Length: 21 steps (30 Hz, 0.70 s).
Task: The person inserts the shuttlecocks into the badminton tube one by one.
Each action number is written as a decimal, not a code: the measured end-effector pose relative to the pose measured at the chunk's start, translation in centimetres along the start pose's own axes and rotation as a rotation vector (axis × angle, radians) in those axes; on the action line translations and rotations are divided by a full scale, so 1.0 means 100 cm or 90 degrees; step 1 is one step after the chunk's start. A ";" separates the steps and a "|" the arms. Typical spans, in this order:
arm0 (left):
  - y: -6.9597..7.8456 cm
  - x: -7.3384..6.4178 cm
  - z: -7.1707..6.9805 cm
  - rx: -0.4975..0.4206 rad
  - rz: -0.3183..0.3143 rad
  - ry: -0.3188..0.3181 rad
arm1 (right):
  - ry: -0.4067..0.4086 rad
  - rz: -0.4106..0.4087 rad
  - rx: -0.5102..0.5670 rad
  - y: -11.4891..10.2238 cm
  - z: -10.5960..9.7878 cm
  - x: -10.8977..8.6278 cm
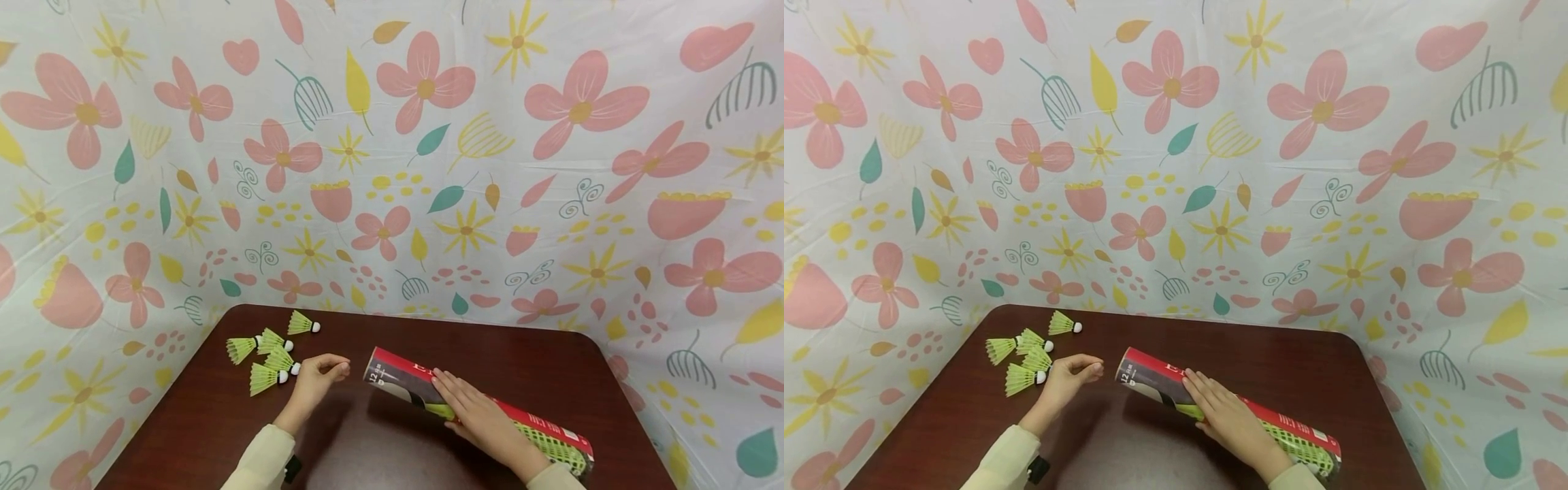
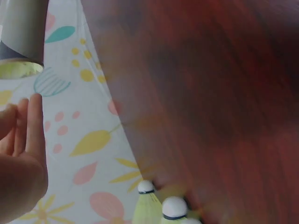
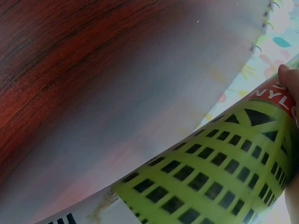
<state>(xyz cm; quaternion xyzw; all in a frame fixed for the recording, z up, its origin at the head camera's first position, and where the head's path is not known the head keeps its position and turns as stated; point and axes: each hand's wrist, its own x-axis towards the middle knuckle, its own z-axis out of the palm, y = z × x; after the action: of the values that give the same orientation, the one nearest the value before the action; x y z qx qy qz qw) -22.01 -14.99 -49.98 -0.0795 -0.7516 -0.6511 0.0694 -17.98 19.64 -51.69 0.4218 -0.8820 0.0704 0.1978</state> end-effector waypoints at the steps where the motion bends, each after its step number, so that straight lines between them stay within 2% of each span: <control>1: -0.005 0.000 -0.003 0.005 -0.005 0.014 | 0.001 0.000 -0.002 0.000 0.000 0.000; 4: -0.012 -0.002 -0.013 0.052 -0.007 0.055 | 0.000 0.002 -0.001 0.001 0.001 -0.001; 12: -0.020 -0.010 -0.046 0.252 0.016 0.141 | -0.019 0.016 -0.001 0.003 0.000 -0.004; 16: -0.023 -0.012 -0.065 0.308 0.024 0.214 | -0.024 0.024 0.004 0.004 -0.002 -0.005; 21: -0.027 -0.016 -0.085 0.336 0.028 0.319 | -0.032 0.035 0.012 0.005 -0.003 -0.007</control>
<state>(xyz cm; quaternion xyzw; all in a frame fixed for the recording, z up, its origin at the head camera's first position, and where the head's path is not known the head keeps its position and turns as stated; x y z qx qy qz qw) -20.97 -23.82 -51.70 0.0869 -0.8516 -0.4320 0.2837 -17.83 20.56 -51.69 0.4009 -0.8973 0.0736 0.1695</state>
